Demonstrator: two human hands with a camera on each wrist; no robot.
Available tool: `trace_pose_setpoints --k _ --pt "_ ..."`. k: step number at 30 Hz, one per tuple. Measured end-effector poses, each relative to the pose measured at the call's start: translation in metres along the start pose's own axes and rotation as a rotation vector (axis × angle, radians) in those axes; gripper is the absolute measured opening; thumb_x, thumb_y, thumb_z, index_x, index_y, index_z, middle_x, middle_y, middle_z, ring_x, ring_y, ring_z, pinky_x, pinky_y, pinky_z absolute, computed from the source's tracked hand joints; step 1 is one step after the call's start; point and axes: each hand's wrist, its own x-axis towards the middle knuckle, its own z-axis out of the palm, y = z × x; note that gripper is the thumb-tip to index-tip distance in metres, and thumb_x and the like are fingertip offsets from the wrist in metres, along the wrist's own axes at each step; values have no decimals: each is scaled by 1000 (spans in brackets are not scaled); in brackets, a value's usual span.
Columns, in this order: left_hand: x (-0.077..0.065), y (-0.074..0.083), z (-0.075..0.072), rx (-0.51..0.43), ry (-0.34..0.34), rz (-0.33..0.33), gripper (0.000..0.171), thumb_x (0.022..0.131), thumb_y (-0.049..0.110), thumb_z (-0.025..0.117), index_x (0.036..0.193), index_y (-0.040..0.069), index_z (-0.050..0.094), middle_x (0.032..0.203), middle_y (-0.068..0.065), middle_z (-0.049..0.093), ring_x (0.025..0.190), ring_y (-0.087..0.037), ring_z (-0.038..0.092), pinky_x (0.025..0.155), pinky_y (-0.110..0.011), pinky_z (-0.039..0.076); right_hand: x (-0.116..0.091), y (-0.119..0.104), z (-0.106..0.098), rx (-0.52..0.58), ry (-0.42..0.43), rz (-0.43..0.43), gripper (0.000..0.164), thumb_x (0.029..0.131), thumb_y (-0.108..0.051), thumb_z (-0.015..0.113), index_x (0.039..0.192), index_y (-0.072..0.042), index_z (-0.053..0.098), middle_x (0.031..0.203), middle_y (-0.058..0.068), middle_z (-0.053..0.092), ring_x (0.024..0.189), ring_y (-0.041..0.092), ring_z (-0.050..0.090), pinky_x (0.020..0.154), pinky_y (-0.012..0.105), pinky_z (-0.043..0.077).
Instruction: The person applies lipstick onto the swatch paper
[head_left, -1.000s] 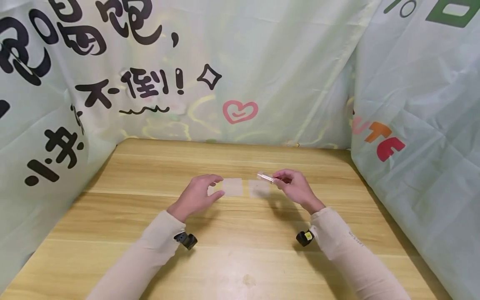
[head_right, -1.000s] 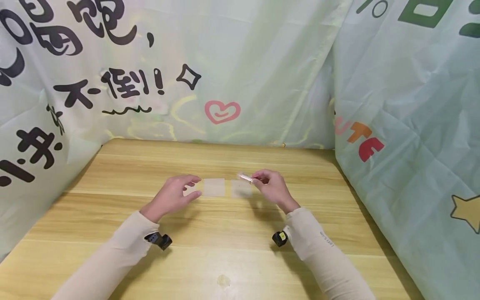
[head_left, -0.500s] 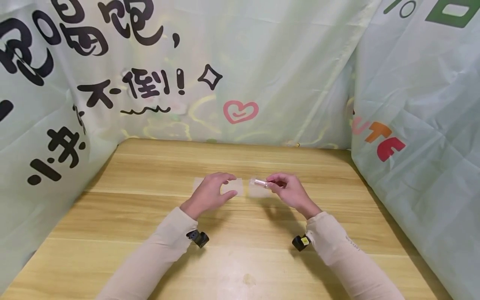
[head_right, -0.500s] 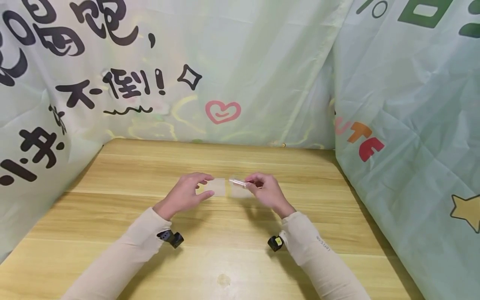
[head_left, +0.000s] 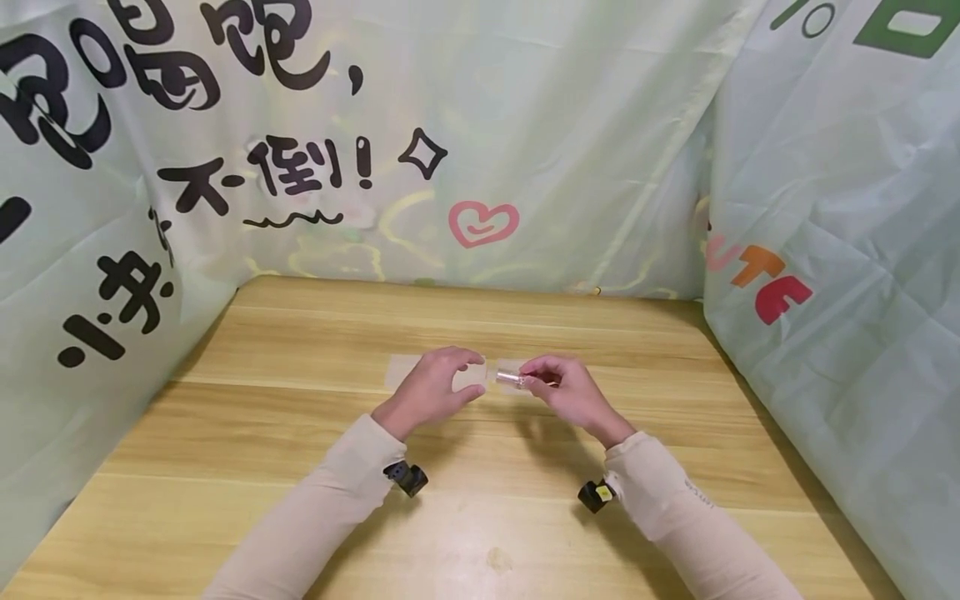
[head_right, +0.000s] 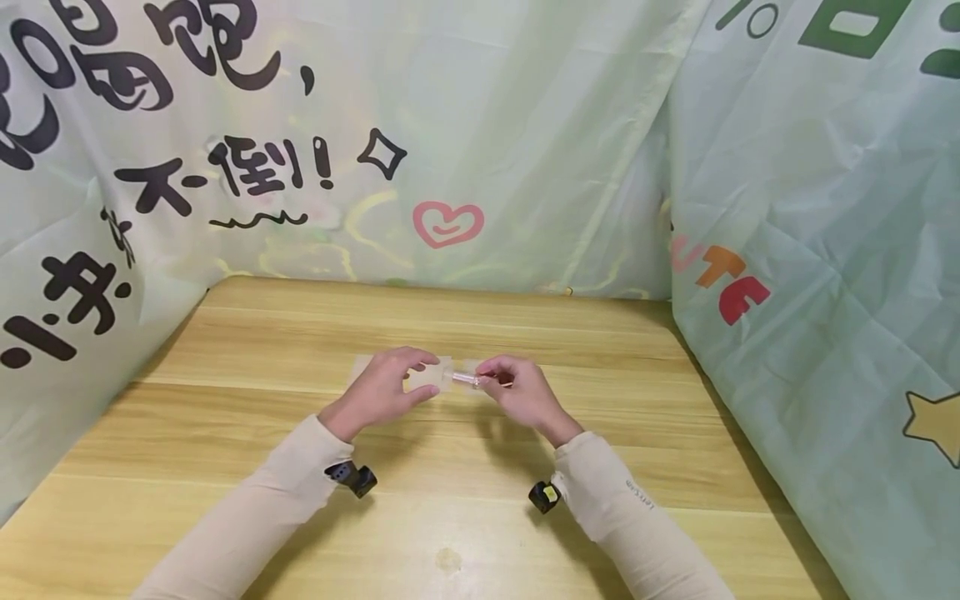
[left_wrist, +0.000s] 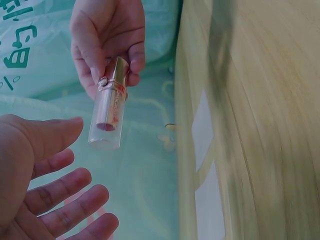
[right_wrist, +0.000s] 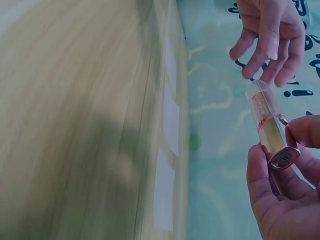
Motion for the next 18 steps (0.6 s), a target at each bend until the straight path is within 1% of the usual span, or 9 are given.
trace_pose_setpoints --k 4,8,11,15,18 --pt "1 1 3 13 -10 19 38 84 18 78 116 2 66 118 -11 65 99 -25 64 84 -37 53 -2 -4 4 9 -28 3 12 91 -4 65 101 1 68 91 11 68 76 22 59 58 24 47" --pt "1 4 6 21 -26 29 41 81 18 81 117 3 65 117 -11 65 100 -26 63 85 -37 53 -4 -8 8 18 -52 -7 11 92 -4 63 100 0 69 90 11 69 79 32 61 58 24 47" --pt "-1 6 8 27 -41 33 43 80 18 82 117 5 65 119 -12 64 105 -28 62 90 -40 51 -5 -10 10 15 -67 -22 11 92 -4 62 100 0 69 90 9 69 81 37 62 60 25 48" --pt "-2 9 9 43 -33 71 42 78 18 83 114 6 66 118 -10 66 111 -28 60 96 -41 48 -7 -12 11 10 -78 -21 11 93 -6 62 101 -2 69 91 6 68 82 32 62 62 27 50" --pt "-3 11 10 55 -12 117 39 76 16 84 110 6 67 112 -8 68 107 -26 62 94 -39 49 -8 -15 12 10 -86 -18 11 93 -6 62 101 -3 69 92 6 67 81 27 62 62 27 50"
